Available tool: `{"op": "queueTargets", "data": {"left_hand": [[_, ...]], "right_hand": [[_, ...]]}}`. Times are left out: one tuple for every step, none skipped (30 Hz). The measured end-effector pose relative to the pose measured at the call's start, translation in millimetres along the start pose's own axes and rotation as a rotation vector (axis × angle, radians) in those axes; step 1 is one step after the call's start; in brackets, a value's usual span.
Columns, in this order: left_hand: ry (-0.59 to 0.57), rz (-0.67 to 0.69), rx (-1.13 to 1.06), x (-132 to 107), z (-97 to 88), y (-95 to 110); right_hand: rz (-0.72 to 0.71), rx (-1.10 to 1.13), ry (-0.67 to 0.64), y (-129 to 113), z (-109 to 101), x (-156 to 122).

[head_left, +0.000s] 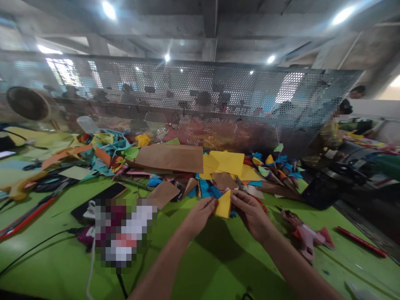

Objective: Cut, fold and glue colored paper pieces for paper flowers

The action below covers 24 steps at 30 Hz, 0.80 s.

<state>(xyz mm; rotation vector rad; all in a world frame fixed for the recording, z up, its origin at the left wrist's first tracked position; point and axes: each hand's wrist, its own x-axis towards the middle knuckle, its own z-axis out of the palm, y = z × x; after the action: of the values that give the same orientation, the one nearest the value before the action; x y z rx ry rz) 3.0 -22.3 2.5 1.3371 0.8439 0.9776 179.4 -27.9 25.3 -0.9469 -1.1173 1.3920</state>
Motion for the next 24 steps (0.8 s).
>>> {"op": "queueTargets", "data": {"left_hand": [[-0.005,-0.007,-0.012,-0.9,0.6,0.8],[-0.006,-0.01,-0.018,-1.6,1.0,1.3],[-0.008,-0.013,-0.019,-1.9,1.3,1.5],[-0.01,-0.013,-0.018,-1.8,1.3,1.3],[-0.008,-0.007,-0.015,-1.3,1.2,0.7],[0.001,0.002,-0.01,-0.3,1.0,-0.3],[0.022,0.017,-0.002,0.9,0.7,-1.7],[0.054,0.039,0.012,2.5,0.3,-3.3],[0.097,0.065,0.029,4.1,-0.1,-5.1],[0.139,0.093,0.051,5.5,-0.4,-6.9],[0.175,0.122,0.078,6.8,-0.6,-8.6],[0.201,0.153,0.111,7.6,-0.8,-9.8],[0.219,0.183,0.15,8.0,-0.9,-10.6],[0.227,0.211,0.198,8.0,-0.9,-10.8],[0.231,0.234,0.253,7.6,-0.8,-10.5],[0.234,0.251,0.309,7.0,-0.6,-9.8],[0.236,0.262,0.359,6.2,-0.5,-8.9],[0.235,0.267,0.397,5.4,-0.3,-8.1],[0.232,0.266,0.42,4.7,-0.3,-7.5],[0.226,0.26,0.432,4.1,-0.2,-7.1],[0.217,0.248,0.437,3.6,-0.2,-7.1],[0.205,0.233,0.439,3.4,-0.1,-7.4],[0.194,0.215,0.446,3.3,0.0,-7.9],[0.19,0.2,0.462,3.3,0.3,-8.5]], "right_hand": [[-0.004,0.006,0.003,0.3,0.7,-0.3],[-0.006,0.007,0.007,0.3,1.3,-0.4],[-0.006,0.005,0.012,0.1,1.7,-0.5],[-0.009,0.001,0.022,-0.2,1.9,-0.5],[-0.012,-0.005,0.033,-0.7,2.0,-0.5],[-0.014,-0.015,0.045,-1.2,2.0,-0.4],[-0.015,-0.03,0.057,-1.6,2.0,-0.4],[-0.016,-0.052,0.062,-1.9,2.2,-0.4],[-0.019,-0.081,0.057,-1.8,2.6,-0.5],[-0.023,-0.119,0.043,-1.4,3.0,-0.7],[-0.027,-0.161,0.021,-0.5,3.5,-0.8],[-0.034,-0.205,0.001,0.8,4.0,-0.8],[-0.044,-0.249,-0.01,2.5,4.2,-0.6],[-0.054,-0.289,-0.01,4.5,4.3,-0.3],[-0.067,-0.325,-0.001,6.5,4.0,0.2],[-0.083,-0.355,0.011,8.4,3.5,0.9],[-0.102,-0.377,0.022,9.9,2.8,1.6],[-0.12,-0.39,0.03,11.1,2.1,2.4],[-0.137,-0.397,0.034,11.9,1.4,3.1],[-0.148,-0.398,0.037,12.2,0.9,3.7],[-0.158,-0.397,0.044,12.3,0.6,4.2],[-0.168,-0.396,0.055,12.1,0.5,4.5],[-0.181,-0.396,0.07,11.8,0.6,4.6],[-0.195,-0.398,0.086,11.3,0.9,4.6]]}}
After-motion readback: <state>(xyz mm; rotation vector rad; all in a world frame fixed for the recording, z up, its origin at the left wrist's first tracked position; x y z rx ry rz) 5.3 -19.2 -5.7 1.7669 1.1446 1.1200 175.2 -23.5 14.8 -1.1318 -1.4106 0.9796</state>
